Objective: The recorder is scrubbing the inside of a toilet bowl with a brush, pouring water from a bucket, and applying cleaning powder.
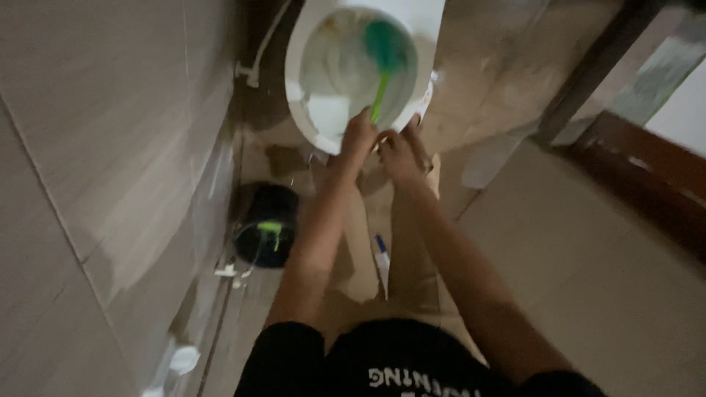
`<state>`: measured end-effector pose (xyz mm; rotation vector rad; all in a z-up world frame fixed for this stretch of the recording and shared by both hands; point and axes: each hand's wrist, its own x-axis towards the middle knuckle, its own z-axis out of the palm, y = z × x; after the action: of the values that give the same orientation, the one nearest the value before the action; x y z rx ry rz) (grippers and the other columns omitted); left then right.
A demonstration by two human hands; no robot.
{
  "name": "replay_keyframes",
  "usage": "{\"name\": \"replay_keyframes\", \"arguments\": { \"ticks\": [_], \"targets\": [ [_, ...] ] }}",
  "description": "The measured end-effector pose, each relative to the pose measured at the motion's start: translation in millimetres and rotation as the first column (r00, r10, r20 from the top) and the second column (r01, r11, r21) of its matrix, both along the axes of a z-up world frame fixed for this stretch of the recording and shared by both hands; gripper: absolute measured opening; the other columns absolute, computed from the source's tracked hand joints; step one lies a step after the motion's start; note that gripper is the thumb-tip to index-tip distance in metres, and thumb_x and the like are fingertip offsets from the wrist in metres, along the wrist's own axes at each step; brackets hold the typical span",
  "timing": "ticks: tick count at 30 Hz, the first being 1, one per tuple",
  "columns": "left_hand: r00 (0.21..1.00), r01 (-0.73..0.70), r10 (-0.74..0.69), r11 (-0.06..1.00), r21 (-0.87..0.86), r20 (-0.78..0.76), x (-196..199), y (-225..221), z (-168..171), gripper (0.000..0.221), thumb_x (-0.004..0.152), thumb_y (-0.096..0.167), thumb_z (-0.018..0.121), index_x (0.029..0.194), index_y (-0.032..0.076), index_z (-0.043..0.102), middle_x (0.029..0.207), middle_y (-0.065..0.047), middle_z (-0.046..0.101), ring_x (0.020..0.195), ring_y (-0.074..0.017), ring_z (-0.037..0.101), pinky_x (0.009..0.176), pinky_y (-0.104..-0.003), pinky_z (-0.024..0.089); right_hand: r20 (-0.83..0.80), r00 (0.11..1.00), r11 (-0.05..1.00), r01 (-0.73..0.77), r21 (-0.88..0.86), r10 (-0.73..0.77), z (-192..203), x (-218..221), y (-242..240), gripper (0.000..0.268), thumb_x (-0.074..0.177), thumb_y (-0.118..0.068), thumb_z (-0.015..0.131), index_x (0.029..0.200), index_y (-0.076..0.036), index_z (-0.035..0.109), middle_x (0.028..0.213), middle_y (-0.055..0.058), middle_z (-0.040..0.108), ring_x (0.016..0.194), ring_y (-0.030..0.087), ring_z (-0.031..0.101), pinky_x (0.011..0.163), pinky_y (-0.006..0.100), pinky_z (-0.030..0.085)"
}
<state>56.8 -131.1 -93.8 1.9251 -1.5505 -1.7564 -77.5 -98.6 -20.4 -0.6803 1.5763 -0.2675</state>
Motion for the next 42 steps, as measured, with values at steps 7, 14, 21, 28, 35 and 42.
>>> {"name": "replay_keyframes", "arguments": {
  "ticks": [7,14,21,28,35,42],
  "targets": [
    [0.967,-0.252,0.219,0.753,0.608,0.129,10.7,12.6,61.6,0.075,0.097,0.064,0.039,0.125,0.001,0.068,0.12,-0.024,0.069,0.119,-0.0406,0.064,0.107,-0.053,0.041,-0.125,0.992,1.0,0.024,-0.018,-0.026,-19.4,-7.1,19.9,0.023,0.107,-0.02,0.045,0.117,-0.008,0.063,0.089,0.007,0.061,0.074,0.016,0.06,0.072,0.033,0.052],
    [0.989,0.085,-0.1,0.986,0.144,0.105,-5.9,33.1,-54.9,0.046,0.101,0.022,0.045,0.147,0.017,0.044,0.127,-0.028,0.067,0.116,-0.041,0.068,0.099,-0.049,0.056,-0.164,0.984,0.992,-0.088,-0.088,0.072,-28.2,-15.8,22.0,0.028,0.11,-0.023,0.042,0.117,-0.005,0.062,0.093,0.005,0.057,0.074,0.013,0.059,0.067,0.031,0.05],
    [0.95,0.147,-0.247,0.894,0.423,0.192,21.2,116.0,-24.7,0.061,0.106,0.012,0.039,0.161,-0.005,0.02,0.153,-0.03,0.048,0.142,-0.0306,0.047,0.123,-0.028,0.032,-0.239,0.965,0.969,0.052,-0.24,-0.111,46.6,0.9,4.2,0.025,0.108,-0.009,0.048,0.11,0.006,0.067,0.104,0.022,0.064,0.087,0.019,0.064,0.078,0.031,0.052],
    [0.783,0.326,-0.427,0.901,0.286,0.452,71.2,39.2,11.5,0.034,0.095,0.016,0.058,0.127,0.004,0.057,0.11,-0.026,0.071,0.104,-0.0416,0.072,0.082,-0.05,0.06,-0.167,0.985,0.998,0.05,0.044,-0.042,36.0,0.0,18.2,0.034,0.105,-0.027,0.049,0.135,-0.015,0.06,0.111,0.011,0.063,0.098,0.023,0.061,0.086,0.042,0.049],
    [0.721,0.566,-0.691,0.629,0.533,0.048,64.0,32.7,70.6,0.055,0.101,0.011,0.043,0.149,-0.015,0.041,0.141,-0.039,0.053,0.127,-0.0523,0.056,0.11,-0.057,0.048,-0.126,0.991,0.999,-0.05,-0.007,0.048,-0.7,-9.7,40.2,0.027,0.107,-0.026,0.046,0.121,-0.017,0.067,0.118,0.018,0.069,0.115,0.034,0.065,0.102,0.05,0.051],
    [0.853,-0.417,0.519,0.617,0.667,0.054,128.4,72.0,-3.6,0.044,0.097,0.013,0.06,0.135,-0.003,0.045,0.1,-0.025,0.065,0.072,-0.0373,0.075,0.057,-0.054,0.064,-0.241,0.97,0.999,-0.023,0.026,0.029,26.8,24.1,30.3,0.039,0.107,-0.017,0.033,0.132,-0.01,0.061,0.105,0.011,0.059,0.091,0.003,0.054,0.074,0.02,0.042]
  ]
}}
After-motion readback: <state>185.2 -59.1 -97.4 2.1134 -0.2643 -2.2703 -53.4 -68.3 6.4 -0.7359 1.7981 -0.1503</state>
